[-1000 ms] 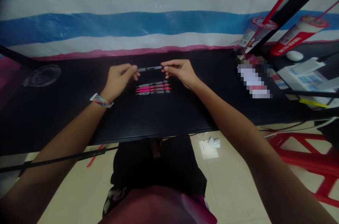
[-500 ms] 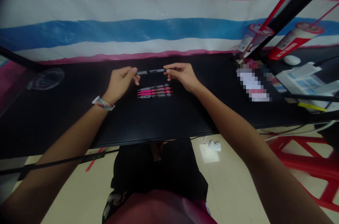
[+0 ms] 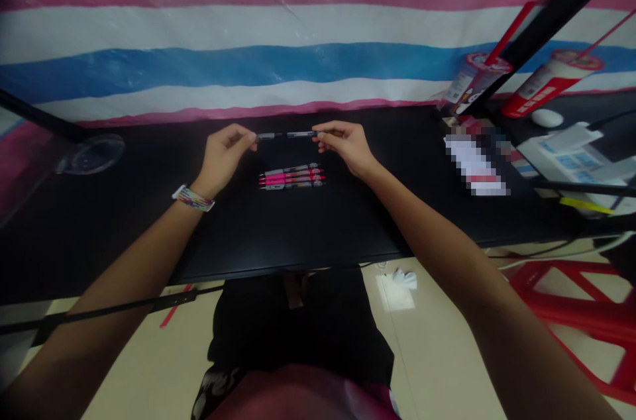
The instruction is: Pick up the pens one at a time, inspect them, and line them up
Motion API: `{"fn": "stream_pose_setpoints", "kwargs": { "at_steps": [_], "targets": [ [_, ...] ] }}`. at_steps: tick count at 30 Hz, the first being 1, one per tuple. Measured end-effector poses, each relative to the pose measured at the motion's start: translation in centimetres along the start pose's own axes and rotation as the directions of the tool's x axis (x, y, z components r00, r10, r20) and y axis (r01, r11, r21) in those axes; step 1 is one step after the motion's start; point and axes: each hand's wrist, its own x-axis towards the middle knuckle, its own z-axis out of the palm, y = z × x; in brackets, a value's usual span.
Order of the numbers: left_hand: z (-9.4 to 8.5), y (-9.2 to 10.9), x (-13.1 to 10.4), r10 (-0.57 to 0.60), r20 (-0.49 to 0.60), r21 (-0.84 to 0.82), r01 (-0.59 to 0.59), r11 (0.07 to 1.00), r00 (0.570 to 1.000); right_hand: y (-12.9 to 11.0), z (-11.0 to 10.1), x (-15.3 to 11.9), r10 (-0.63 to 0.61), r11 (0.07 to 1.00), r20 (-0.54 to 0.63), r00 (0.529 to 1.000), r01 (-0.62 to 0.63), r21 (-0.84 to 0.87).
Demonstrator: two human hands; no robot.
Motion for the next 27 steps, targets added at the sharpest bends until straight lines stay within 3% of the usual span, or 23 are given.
{"fn": "stream_pose_setpoints", "kwargs": {
  "at_steps": [12, 20, 24, 27],
  "targets": [
    [0.2, 0.0, -0.2, -0.039, -0.035, -0.071, 0.036, 0.997, 0.999, 0.6, -1.0, 0.8, -0.121, 0.988, -0.135, 0.983, 0.107, -0.109],
    [0.2, -0.6, -0.1, -0.025, 0.093, -0.004, 0.025, 1.000, 0.995, 0.6, 0.4, -0.2, -0.094, 0.990, 0.056, 0.994, 0.099, -0.102],
    [0.2, -0.8, 0.0, -0.025, 0.108, 0.040, 0.021, 0.999, 0.994, 0.6, 0.5, -0.3, -0.085, 0.989, 0.055, 0.995, 0.091, -0.113],
    [0.4, -0.6, -0.2, 0.010, 0.130, -0.040, -0.005, 0.999, 0.991, 0.6, 0.3, -0.1, -0.053, 0.993, 0.038, 0.998, 0.056, -0.100]
  ]
}}
